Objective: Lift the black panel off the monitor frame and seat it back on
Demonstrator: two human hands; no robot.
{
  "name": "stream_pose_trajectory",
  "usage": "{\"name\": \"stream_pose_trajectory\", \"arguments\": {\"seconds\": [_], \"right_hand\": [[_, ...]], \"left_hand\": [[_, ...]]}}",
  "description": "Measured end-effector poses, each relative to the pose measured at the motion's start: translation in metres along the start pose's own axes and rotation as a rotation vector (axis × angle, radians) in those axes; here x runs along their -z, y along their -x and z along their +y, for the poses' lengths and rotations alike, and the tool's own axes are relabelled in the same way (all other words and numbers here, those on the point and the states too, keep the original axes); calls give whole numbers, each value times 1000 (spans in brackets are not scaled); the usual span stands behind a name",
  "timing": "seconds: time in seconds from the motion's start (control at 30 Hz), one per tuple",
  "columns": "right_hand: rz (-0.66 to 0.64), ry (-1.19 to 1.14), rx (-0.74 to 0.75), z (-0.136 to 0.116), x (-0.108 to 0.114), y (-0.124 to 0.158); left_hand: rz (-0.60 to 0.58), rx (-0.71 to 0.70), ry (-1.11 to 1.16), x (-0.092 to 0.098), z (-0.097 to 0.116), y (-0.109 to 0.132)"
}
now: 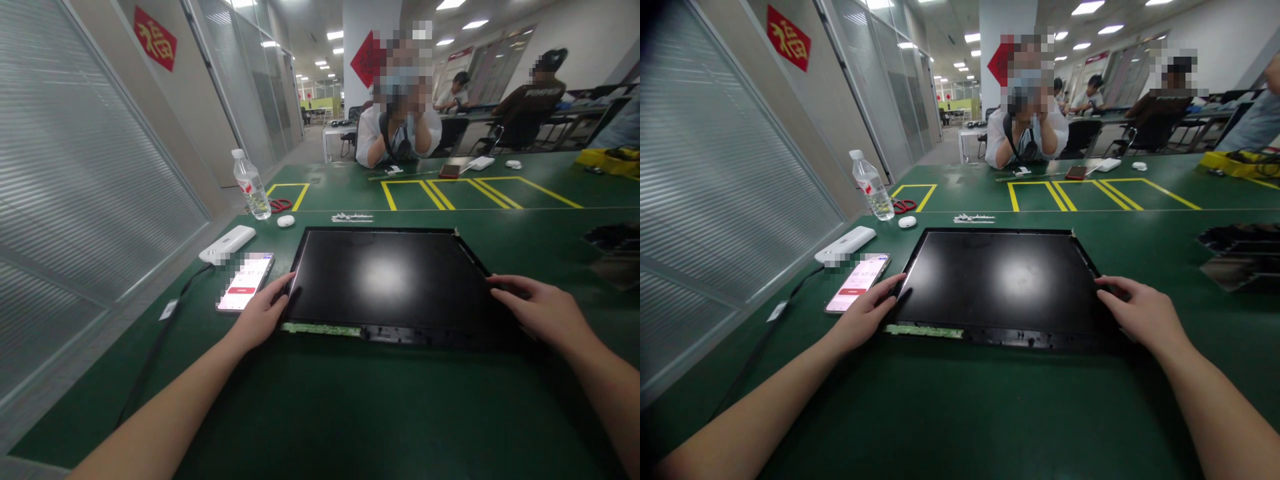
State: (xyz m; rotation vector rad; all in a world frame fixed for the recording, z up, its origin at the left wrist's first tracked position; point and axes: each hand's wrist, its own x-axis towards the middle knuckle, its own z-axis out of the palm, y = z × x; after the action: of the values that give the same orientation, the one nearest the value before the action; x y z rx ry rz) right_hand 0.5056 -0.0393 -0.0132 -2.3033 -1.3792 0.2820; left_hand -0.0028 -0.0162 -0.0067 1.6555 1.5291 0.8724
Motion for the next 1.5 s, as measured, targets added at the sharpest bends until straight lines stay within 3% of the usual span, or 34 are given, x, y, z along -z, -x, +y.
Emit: {"name": "stream_pose_trajectory", "arguments": {"seconds": [0.23, 0.47, 0.8, 1.13, 1.33, 1.5], "right_hand": [[-3, -7, -14, -2, 0, 0], [-16, 39, 3, 1, 0, -2], [4, 31, -17, -2, 0, 0], [35, -15, 85, 10, -5, -5], [-1, -32, 116, 17, -9, -10], [41, -37, 140, 21, -16, -11]], "left_hand": [[109, 251, 638, -11, 26, 7], [241, 389, 824, -17, 42, 9], [203, 524, 856, -19, 47, 7], [57, 500, 843, -12, 37, 8], [21, 520, 755, -9, 46, 11], [-8, 442, 719, -4, 48, 11]]}}
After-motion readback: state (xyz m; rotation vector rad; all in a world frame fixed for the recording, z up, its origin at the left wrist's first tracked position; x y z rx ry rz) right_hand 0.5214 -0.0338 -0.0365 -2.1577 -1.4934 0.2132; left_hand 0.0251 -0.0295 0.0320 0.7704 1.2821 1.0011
